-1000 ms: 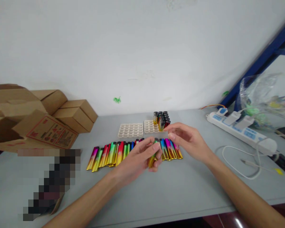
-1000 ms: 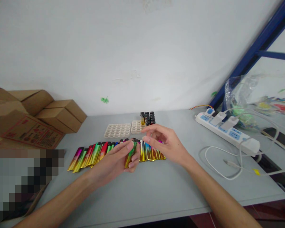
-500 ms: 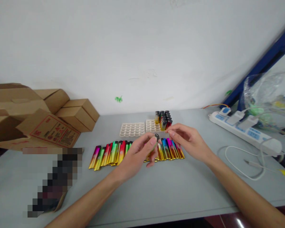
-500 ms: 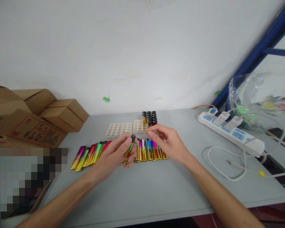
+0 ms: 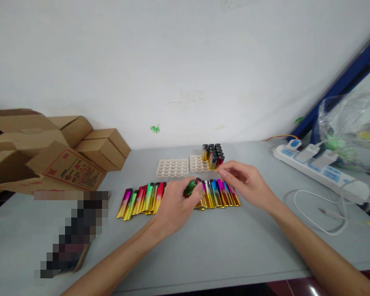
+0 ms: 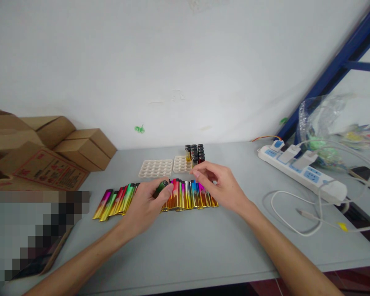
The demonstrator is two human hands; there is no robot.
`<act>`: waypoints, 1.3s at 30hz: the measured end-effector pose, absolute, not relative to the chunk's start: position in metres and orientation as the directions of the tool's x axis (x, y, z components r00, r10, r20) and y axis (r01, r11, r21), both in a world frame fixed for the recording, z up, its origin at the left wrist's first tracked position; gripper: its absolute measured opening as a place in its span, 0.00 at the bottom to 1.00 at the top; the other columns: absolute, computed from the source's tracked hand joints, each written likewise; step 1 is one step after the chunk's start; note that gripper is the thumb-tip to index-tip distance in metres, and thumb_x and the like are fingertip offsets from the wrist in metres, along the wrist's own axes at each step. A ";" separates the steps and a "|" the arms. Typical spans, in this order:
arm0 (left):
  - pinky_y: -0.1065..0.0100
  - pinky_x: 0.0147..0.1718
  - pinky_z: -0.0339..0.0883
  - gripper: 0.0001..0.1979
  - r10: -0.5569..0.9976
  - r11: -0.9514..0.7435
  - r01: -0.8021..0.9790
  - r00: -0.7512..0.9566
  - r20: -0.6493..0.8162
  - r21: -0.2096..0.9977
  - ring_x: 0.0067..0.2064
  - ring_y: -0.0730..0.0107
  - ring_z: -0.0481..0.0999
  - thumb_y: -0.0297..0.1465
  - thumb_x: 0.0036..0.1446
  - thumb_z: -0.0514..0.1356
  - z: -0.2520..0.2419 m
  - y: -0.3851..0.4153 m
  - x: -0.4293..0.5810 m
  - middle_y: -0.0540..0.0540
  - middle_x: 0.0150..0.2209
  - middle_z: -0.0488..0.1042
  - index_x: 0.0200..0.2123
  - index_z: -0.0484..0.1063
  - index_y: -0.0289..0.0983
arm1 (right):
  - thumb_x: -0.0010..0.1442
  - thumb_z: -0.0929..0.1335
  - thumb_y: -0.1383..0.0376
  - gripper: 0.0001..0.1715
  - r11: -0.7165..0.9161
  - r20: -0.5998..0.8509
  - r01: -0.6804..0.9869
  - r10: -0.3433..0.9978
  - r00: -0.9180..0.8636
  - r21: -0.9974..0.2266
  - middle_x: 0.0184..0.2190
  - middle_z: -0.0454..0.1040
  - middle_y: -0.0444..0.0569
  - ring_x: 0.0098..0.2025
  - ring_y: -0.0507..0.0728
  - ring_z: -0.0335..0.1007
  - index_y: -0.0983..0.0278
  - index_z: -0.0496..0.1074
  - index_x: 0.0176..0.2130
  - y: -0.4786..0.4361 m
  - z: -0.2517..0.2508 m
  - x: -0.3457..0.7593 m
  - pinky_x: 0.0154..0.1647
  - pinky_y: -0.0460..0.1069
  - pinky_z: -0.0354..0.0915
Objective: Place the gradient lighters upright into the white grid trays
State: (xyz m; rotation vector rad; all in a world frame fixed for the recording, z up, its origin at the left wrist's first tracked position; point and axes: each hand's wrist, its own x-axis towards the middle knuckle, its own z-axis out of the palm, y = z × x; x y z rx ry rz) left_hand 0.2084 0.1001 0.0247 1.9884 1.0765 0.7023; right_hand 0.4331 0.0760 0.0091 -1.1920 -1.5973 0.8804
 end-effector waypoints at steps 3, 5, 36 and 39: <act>0.68 0.27 0.48 0.17 0.866 -0.365 0.482 0.489 0.102 0.796 0.26 0.74 0.56 0.34 0.66 0.51 0.025 0.100 0.209 0.55 0.22 0.55 0.24 0.56 0.38 | 0.70 0.68 0.56 0.13 0.275 0.257 0.304 0.961 -0.100 -0.912 0.32 0.75 0.45 0.26 0.48 0.65 0.63 0.77 0.43 0.076 0.010 0.433 0.26 0.45 0.65; 0.68 0.27 0.47 0.16 0.866 -0.370 0.491 0.490 0.101 0.789 0.26 0.74 0.56 0.34 0.66 0.51 0.024 0.099 0.210 0.55 0.22 0.55 0.24 0.56 0.38 | 0.70 0.68 0.56 0.14 0.275 0.257 0.306 0.961 -0.101 -0.911 0.32 0.75 0.44 0.26 0.48 0.65 0.63 0.77 0.43 0.075 0.011 0.433 0.26 0.45 0.65; 0.61 0.41 0.79 0.15 0.812 -0.509 0.306 0.480 0.331 0.805 0.41 0.61 0.83 0.38 0.53 0.71 0.004 0.221 0.246 0.43 0.36 0.82 0.39 0.76 0.36 | 0.73 0.62 0.63 0.12 0.405 0.496 0.717 0.863 -0.096 -0.567 0.37 0.79 0.49 0.34 0.55 0.72 0.62 0.75 0.44 0.090 0.005 0.458 0.37 0.50 0.64; 0.63 0.41 0.78 0.13 0.784 -0.575 0.354 0.495 0.374 0.738 0.41 0.62 0.82 0.38 0.54 0.70 0.001 0.223 0.247 0.44 0.36 0.82 0.39 0.76 0.37 | 0.73 0.62 0.64 0.12 0.401 0.491 0.720 0.866 -0.096 -0.567 0.38 0.80 0.50 0.35 0.55 0.73 0.63 0.74 0.44 0.090 0.005 0.459 0.38 0.50 0.64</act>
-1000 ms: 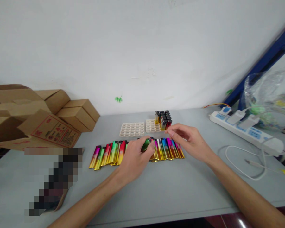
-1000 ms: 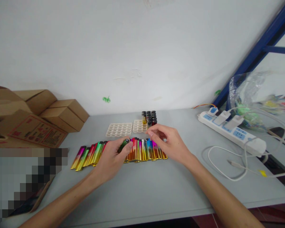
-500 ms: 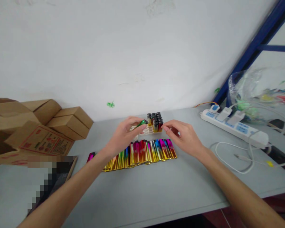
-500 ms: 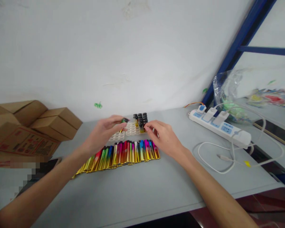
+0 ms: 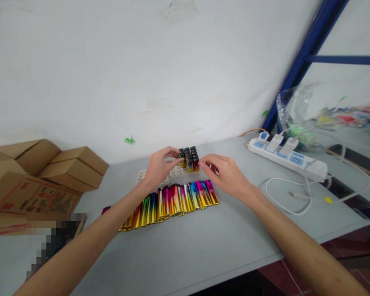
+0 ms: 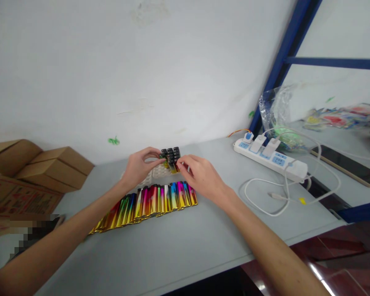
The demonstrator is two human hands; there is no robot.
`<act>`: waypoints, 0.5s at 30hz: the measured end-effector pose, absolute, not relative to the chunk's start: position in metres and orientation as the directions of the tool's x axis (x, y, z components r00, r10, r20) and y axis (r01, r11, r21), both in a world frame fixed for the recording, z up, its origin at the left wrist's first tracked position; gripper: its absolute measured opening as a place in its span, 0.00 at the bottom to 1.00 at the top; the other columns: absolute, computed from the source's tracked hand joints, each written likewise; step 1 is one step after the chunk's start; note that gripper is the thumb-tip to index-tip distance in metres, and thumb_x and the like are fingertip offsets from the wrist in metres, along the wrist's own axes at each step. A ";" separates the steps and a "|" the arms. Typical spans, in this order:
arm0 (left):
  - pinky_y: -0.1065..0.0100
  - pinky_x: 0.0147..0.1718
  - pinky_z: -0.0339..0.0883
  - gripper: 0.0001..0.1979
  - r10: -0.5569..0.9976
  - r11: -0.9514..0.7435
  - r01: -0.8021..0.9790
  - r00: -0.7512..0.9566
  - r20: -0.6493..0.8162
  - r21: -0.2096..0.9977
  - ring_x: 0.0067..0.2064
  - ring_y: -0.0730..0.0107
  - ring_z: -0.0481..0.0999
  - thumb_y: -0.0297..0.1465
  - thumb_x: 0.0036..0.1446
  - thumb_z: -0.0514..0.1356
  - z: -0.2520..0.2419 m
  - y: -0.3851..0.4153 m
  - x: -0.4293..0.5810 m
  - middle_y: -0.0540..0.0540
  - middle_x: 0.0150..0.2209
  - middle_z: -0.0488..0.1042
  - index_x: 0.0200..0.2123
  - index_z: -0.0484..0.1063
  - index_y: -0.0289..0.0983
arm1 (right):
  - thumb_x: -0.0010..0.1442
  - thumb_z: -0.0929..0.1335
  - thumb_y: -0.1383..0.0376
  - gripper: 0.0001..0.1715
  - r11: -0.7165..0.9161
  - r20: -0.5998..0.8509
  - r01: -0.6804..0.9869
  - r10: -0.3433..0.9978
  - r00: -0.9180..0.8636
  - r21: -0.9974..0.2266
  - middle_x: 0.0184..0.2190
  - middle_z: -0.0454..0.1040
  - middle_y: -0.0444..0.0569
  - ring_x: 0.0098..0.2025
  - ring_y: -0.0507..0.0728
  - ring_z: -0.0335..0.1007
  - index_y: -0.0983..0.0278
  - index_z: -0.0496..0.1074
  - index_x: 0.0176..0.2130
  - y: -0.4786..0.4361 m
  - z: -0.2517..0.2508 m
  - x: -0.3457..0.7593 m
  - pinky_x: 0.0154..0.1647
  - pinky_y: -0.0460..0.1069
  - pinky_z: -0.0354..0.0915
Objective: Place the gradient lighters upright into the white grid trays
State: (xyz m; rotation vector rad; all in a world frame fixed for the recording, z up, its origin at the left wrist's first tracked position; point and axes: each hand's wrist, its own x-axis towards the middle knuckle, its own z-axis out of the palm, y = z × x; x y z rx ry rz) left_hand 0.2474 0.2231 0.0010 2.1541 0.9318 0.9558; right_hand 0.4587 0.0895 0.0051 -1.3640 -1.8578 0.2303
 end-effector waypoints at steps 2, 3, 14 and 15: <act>0.64 0.41 0.77 0.11 0.761 -0.614 0.375 0.516 0.394 0.695 0.40 0.63 0.81 0.37 0.55 0.69 0.002 0.223 0.249 0.44 0.36 0.82 0.39 0.76 0.37 | 0.73 0.62 0.64 0.12 0.387 0.474 0.727 0.875 -0.096 -0.567 0.39 0.80 0.50 0.35 0.55 0.73 0.63 0.74 0.44 0.089 0.005 0.459 0.37 0.50 0.64; 0.64 0.41 0.76 0.11 0.750 -0.628 0.379 0.529 0.398 0.680 0.40 0.63 0.81 0.36 0.55 0.69 0.003 0.223 0.249 0.44 0.36 0.82 0.38 0.76 0.37 | 0.73 0.62 0.65 0.11 0.378 0.461 0.731 0.882 -0.098 -0.567 0.39 0.80 0.50 0.35 0.55 0.73 0.63 0.74 0.44 0.089 0.006 0.459 0.38 0.50 0.64; 0.64 0.39 0.74 0.15 0.763 -0.598 0.388 0.542 0.351 0.701 0.36 0.65 0.81 0.34 0.54 0.69 -0.001 0.225 0.252 0.49 0.32 0.79 0.34 0.63 0.40 | 0.71 0.66 0.63 0.08 0.355 0.237 0.772 0.934 -0.268 -0.527 0.37 0.75 0.49 0.36 0.55 0.72 0.65 0.73 0.42 0.092 -0.003 0.463 0.42 0.50 0.66; 0.64 0.39 0.74 0.15 0.764 -0.596 0.392 0.547 0.344 0.700 0.36 0.64 0.81 0.34 0.54 0.69 -0.001 0.223 0.251 0.49 0.31 0.78 0.34 0.62 0.41 | 0.71 0.66 0.63 0.07 0.338 0.213 0.786 0.941 -0.264 -0.518 0.37 0.75 0.50 0.36 0.55 0.72 0.65 0.73 0.43 0.092 -0.004 0.465 0.43 0.51 0.66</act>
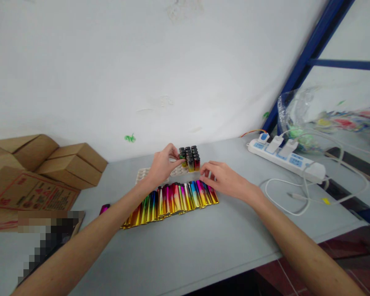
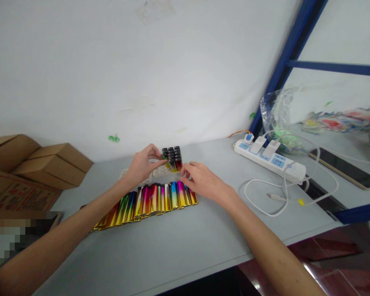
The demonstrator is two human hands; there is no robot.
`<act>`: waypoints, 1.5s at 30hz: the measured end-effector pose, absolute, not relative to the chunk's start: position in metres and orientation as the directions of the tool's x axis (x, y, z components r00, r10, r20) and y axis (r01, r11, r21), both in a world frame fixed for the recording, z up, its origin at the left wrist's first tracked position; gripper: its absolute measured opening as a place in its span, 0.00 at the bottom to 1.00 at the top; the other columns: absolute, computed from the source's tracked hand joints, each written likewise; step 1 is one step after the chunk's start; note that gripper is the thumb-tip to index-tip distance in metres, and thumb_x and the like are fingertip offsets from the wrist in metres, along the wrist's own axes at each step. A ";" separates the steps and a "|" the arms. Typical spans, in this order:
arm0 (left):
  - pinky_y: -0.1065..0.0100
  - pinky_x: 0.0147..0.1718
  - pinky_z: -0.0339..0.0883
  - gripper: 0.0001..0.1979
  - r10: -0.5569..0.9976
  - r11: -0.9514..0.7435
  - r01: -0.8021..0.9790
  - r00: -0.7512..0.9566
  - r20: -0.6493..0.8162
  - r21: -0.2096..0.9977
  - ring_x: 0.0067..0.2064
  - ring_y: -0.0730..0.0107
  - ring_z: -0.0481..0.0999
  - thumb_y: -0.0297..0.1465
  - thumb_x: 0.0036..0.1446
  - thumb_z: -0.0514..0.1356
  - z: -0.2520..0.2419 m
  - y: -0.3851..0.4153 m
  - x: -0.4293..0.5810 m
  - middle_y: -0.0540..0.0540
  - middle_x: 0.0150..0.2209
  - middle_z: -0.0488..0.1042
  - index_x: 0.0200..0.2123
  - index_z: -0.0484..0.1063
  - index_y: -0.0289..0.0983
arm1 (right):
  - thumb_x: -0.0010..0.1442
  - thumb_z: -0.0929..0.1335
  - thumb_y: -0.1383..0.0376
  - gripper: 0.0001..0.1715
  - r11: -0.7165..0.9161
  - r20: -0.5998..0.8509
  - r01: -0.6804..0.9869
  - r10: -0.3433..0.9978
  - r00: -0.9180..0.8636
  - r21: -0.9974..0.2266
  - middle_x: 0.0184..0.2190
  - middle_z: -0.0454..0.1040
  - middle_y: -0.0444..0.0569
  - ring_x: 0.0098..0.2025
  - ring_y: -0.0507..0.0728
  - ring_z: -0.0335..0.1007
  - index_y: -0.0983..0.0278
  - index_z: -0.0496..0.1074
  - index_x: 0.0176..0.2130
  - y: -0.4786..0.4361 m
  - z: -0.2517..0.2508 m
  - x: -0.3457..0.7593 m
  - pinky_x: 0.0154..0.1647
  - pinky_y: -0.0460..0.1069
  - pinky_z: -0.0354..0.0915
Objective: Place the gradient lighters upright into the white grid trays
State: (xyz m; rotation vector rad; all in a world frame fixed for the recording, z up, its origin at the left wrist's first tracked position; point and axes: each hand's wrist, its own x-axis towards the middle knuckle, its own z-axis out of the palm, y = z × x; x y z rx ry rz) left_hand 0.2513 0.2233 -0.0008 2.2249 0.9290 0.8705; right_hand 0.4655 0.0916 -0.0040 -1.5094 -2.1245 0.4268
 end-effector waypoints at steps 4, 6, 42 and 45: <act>0.65 0.38 0.78 0.13 0.777 -0.566 0.401 0.551 0.304 0.721 0.38 0.65 0.80 0.35 0.56 0.68 0.003 0.211 0.244 0.47 0.35 0.78 0.37 0.66 0.40 | 0.69 0.67 0.63 0.08 0.237 0.072 0.847 0.970 -0.230 -0.475 0.38 0.76 0.53 0.41 0.58 0.72 0.65 0.73 0.45 0.089 -0.007 0.477 0.45 0.52 0.65; 0.63 0.41 0.79 0.11 0.796 -0.562 0.419 0.508 0.328 0.713 0.40 0.65 0.80 0.36 0.59 0.65 0.007 0.202 0.236 0.45 0.38 0.78 0.39 0.67 0.39 | 0.68 0.68 0.62 0.09 0.202 -0.021 0.861 0.971 -0.239 -0.467 0.37 0.77 0.52 0.41 0.59 0.72 0.65 0.73 0.46 0.088 -0.008 0.481 0.44 0.51 0.65; 0.71 0.20 0.46 0.25 0.765 0.057 0.025 0.641 -0.060 0.998 0.23 0.77 0.51 0.51 0.66 0.58 0.026 0.086 0.221 0.57 0.21 0.53 0.27 0.63 0.38 | 0.59 0.78 0.65 0.19 0.531 0.478 0.289 0.846 -0.236 -0.797 0.37 0.66 0.44 0.30 0.49 0.59 0.60 0.74 0.49 0.060 0.021 0.416 0.25 0.45 0.60; 0.70 0.21 0.45 0.28 0.815 -0.078 0.094 0.579 0.009 0.993 0.22 0.77 0.51 0.52 0.66 0.57 0.024 0.089 0.219 0.57 0.19 0.52 0.22 0.58 0.38 | 0.63 0.75 0.63 0.17 0.474 0.432 0.272 0.879 -0.201 -0.838 0.37 0.66 0.43 0.28 0.48 0.58 0.58 0.73 0.51 0.061 0.021 0.422 0.24 0.45 0.59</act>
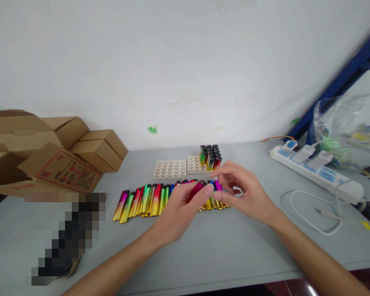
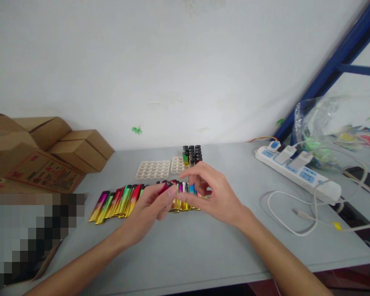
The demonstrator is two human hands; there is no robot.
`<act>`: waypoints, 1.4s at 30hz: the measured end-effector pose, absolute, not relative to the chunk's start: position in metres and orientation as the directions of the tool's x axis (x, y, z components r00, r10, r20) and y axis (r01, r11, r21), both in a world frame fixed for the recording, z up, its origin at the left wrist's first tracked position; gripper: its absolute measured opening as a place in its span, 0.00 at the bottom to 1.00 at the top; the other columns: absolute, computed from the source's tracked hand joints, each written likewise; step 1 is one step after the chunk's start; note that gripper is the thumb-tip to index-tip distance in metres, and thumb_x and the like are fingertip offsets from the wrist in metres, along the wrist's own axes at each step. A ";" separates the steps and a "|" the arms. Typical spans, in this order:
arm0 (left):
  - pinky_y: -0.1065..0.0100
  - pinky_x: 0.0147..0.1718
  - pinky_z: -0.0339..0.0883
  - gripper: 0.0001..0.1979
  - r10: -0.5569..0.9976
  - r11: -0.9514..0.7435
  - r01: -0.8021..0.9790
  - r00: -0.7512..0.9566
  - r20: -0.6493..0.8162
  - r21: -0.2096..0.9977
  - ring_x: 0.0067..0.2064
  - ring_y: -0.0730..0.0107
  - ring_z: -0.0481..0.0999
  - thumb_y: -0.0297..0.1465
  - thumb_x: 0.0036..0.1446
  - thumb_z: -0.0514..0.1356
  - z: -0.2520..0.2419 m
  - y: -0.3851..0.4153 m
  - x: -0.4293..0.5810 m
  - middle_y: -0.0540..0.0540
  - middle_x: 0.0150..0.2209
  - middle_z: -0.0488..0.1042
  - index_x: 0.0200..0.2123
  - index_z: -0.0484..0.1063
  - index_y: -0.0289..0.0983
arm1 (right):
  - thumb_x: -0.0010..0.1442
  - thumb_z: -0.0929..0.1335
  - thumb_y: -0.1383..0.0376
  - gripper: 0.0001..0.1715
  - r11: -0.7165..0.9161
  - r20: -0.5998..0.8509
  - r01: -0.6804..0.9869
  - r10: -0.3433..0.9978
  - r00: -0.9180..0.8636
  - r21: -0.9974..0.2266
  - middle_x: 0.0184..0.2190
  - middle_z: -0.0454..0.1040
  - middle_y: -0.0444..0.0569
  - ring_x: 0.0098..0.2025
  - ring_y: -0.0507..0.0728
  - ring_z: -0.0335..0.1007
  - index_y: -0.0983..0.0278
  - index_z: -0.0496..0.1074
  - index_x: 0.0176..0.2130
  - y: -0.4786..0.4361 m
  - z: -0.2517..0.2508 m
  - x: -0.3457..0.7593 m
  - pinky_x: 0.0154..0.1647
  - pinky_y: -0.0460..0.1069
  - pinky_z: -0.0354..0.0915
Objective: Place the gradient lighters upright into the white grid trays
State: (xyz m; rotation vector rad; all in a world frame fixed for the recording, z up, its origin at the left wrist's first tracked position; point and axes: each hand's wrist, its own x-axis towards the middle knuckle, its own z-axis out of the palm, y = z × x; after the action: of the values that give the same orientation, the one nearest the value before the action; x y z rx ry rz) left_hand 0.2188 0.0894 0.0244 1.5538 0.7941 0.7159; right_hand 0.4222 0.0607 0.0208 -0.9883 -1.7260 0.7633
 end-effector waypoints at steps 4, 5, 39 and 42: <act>0.68 0.21 0.42 0.31 0.856 -0.129 0.193 0.517 0.011 0.973 0.22 0.77 0.51 0.54 0.65 0.56 0.021 0.094 0.218 0.56 0.19 0.50 0.20 0.56 0.39 | 0.67 0.72 0.61 0.11 0.426 0.402 0.320 0.905 -0.141 -0.846 0.32 0.65 0.42 0.28 0.49 0.60 0.59 0.74 0.49 0.064 0.020 0.429 0.24 0.45 0.61; 0.68 0.21 0.42 0.31 0.861 -0.140 0.219 0.509 0.009 0.966 0.22 0.77 0.50 0.54 0.65 0.56 0.020 0.095 0.218 0.56 0.19 0.50 0.19 0.55 0.39 | 0.68 0.71 0.60 0.10 0.420 0.402 0.336 0.907 -0.125 -0.843 0.31 0.65 0.42 0.28 0.49 0.61 0.59 0.74 0.48 0.065 0.020 0.430 0.25 0.45 0.62; 0.59 0.49 0.78 0.09 0.817 -0.382 0.210 0.532 0.223 0.900 0.50 0.61 0.78 0.36 0.61 0.66 0.035 0.179 0.226 0.42 0.47 0.77 0.41 0.80 0.38 | 0.72 0.64 0.65 0.10 0.411 0.464 0.713 0.875 -0.134 -0.569 0.38 0.77 0.48 0.32 0.53 0.70 0.62 0.72 0.50 0.086 0.004 0.454 0.38 0.49 0.66; 0.54 0.51 0.78 0.11 0.802 -0.456 0.252 0.532 0.272 0.853 0.48 0.60 0.80 0.37 0.59 0.67 0.024 0.197 0.231 0.41 0.45 0.81 0.41 0.82 0.37 | 0.72 0.64 0.65 0.10 0.405 0.463 0.713 0.877 -0.126 -0.572 0.37 0.77 0.48 0.32 0.53 0.70 0.63 0.72 0.50 0.087 0.005 0.455 0.38 0.49 0.66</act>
State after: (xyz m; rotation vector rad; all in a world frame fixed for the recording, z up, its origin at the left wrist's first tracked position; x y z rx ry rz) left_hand 0.2308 0.1973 0.0240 1.9755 0.8554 0.8770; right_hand 0.4551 0.0868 0.0047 -1.3617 -1.8893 0.2687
